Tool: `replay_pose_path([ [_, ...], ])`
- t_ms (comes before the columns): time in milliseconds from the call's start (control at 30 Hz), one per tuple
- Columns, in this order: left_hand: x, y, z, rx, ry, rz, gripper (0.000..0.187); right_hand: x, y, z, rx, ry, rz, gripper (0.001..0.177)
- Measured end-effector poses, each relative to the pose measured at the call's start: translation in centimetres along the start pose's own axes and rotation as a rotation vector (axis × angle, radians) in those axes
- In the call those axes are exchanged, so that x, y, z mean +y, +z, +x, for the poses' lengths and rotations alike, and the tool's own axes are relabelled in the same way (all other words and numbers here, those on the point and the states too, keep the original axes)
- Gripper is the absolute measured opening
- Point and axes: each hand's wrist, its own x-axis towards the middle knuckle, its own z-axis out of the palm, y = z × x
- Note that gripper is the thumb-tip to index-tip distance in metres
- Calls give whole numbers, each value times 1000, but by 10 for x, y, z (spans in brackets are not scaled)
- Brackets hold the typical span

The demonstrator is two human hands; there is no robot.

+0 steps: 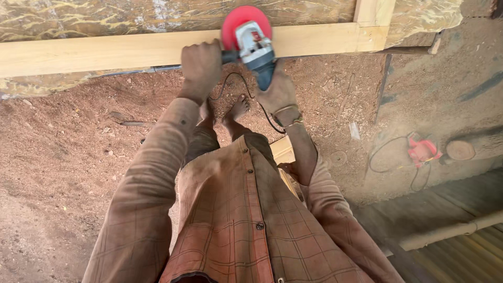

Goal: The person uses a handheld electric sander to smooth the surface of a rectangular wooden frame. They move the sander along the edges and corners of the frame, generating sawdust.

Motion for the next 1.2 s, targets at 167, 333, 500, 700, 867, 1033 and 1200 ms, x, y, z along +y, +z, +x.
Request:
replay_pose_path([
  [167,-134,-15,-82,31,-257,42,5,-108,78,2,-105,-230,-37,65],
  [333,-167,-35,-97,136,-306,100,12,-153,99,6,-136,-278,-44,68],
  [500,-98,-23,-82,50,-212,108,16,-84,68,-12,-74,-184,-35,72],
  [700,56,-4,-2,60,42,35,15,45,-22,-27,58,-6,31,75],
  [867,207,16,86,118,306,40,10,156,-99,-25,198,236,150,68],
  [1033,322,17,144,-21,388,-7,8,230,-161,-19,326,279,254,61],
  [1200,352,19,145,-88,355,49,14,264,-182,-19,290,250,174,70],
])
